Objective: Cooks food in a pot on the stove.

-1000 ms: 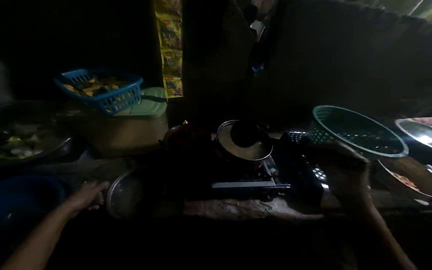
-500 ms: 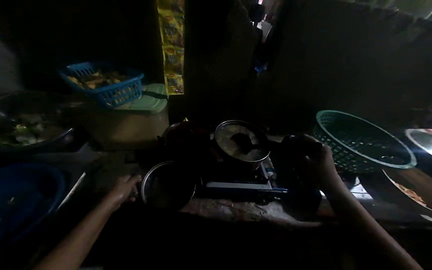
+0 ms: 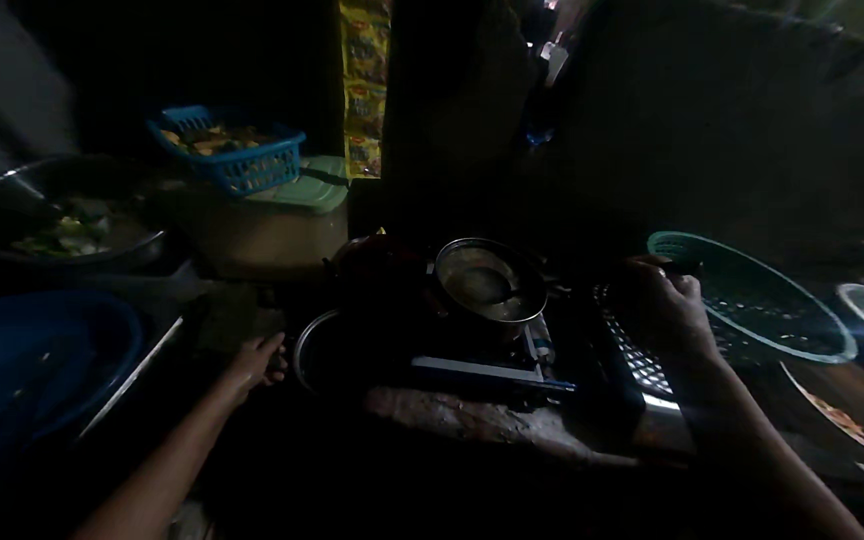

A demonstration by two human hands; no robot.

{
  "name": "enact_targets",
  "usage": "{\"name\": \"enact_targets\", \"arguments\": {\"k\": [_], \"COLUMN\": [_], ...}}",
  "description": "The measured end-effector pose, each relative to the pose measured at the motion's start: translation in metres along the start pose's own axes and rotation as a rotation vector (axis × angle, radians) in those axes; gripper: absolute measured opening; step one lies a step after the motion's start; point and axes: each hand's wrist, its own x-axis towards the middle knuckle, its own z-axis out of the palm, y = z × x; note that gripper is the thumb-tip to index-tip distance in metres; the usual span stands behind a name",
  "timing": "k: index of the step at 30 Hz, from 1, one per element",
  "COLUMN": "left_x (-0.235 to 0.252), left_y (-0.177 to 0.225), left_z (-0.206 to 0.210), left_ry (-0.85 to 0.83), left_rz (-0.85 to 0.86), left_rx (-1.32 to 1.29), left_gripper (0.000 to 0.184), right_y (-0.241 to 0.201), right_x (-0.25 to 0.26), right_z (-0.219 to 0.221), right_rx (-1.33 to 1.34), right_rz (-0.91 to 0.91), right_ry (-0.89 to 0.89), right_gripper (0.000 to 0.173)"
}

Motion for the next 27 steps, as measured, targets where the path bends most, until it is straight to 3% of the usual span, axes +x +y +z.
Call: {"name": "enact_targets", "arguments": {"k": [8,16,27], "left_x": [-0.003,0.007,0.009], "left_y": [-0.01,-0.01,-0.01], "left_z": [-0.016,-0.022,-0.034], "left_ry": [-0.046,-0.123,-0.214], "left_rz": [0.098,0.177,0.06], "left_rx": [0.169,0.058,-0.114], "left_gripper": [0.041,0.034,0.026], "right_y": [-0.032,-0.061,-0.077], "right_x": [-0.011,-0.023,-0.066], "right_z": [0.013,0.04,0.104], "right_rx": [-0.026,-0.015,0.052], "right_rz": [0.001,-0.061,0.026], "right_ry": [0.072,0.066,0.003], "right_gripper": [0.02,0.015,0.019]}}
